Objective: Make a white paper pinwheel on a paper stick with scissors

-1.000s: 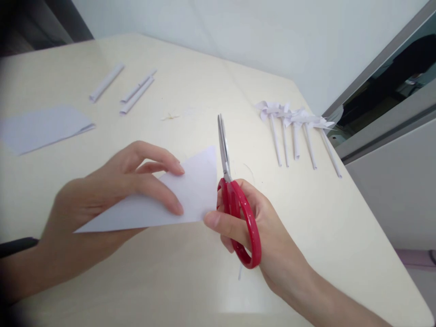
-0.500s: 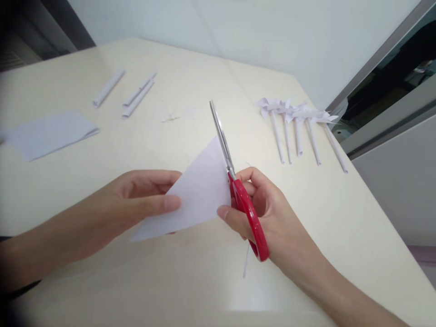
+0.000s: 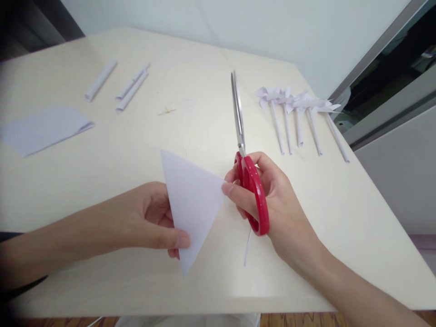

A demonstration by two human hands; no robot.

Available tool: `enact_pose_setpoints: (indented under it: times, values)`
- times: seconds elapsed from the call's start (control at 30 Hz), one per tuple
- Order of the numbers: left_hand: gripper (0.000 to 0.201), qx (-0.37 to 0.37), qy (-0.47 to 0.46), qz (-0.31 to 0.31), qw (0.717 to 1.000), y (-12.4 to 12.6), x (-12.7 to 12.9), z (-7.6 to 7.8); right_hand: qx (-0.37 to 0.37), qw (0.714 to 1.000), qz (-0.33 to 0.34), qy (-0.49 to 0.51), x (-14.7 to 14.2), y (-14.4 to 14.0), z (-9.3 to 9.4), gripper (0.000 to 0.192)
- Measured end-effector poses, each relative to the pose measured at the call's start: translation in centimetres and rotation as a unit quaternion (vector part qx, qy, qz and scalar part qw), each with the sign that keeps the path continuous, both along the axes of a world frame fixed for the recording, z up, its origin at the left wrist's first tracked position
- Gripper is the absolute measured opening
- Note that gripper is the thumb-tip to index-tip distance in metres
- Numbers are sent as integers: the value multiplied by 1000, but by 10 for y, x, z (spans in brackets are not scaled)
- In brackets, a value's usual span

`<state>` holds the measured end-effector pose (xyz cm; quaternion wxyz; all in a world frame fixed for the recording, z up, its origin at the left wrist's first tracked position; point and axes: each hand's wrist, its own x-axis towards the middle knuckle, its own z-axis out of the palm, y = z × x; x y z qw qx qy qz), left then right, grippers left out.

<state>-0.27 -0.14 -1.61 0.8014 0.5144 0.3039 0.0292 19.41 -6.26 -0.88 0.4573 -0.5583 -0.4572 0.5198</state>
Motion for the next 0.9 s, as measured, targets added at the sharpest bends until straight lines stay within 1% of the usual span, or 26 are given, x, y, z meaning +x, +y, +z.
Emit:
enact_pose_setpoints:
  times: [0.13, 0.27, 0.47, 0.6, 0.7, 0.77, 0.9]
  values:
    - [25, 26, -11, -8, 1000, -1, 0, -5, 6, 1000, -10, -1, -1, 2, 0, 19]
    - [34, 16, -24, 1, 1000, -4, 1, -5, 14, 1000, -20, 3, -2, 2, 1, 19]
    - [36, 0, -32, 8, 999, -6, 4, -2, 23, 999, -28, 10, -4, 0, 0, 17]
    - [36, 14, -5, 2, 1000, -5, 4, 0, 25, 999, -31, 15, -6, 1, 0, 14]
    - [34, 19, -14, 5, 1000, -4, 4, 0, 28, 999, -32, 23, -6, 3, 2, 15]
    - [35, 19, -31, 26, 999, -3, 4, 0, 24, 999, -23, 25, -6, 4, 3, 15]
    - [30, 36, -67, 123, 990, -4, 3, -2, -16, 1000, 7, 17, -6, 3, 2, 14]
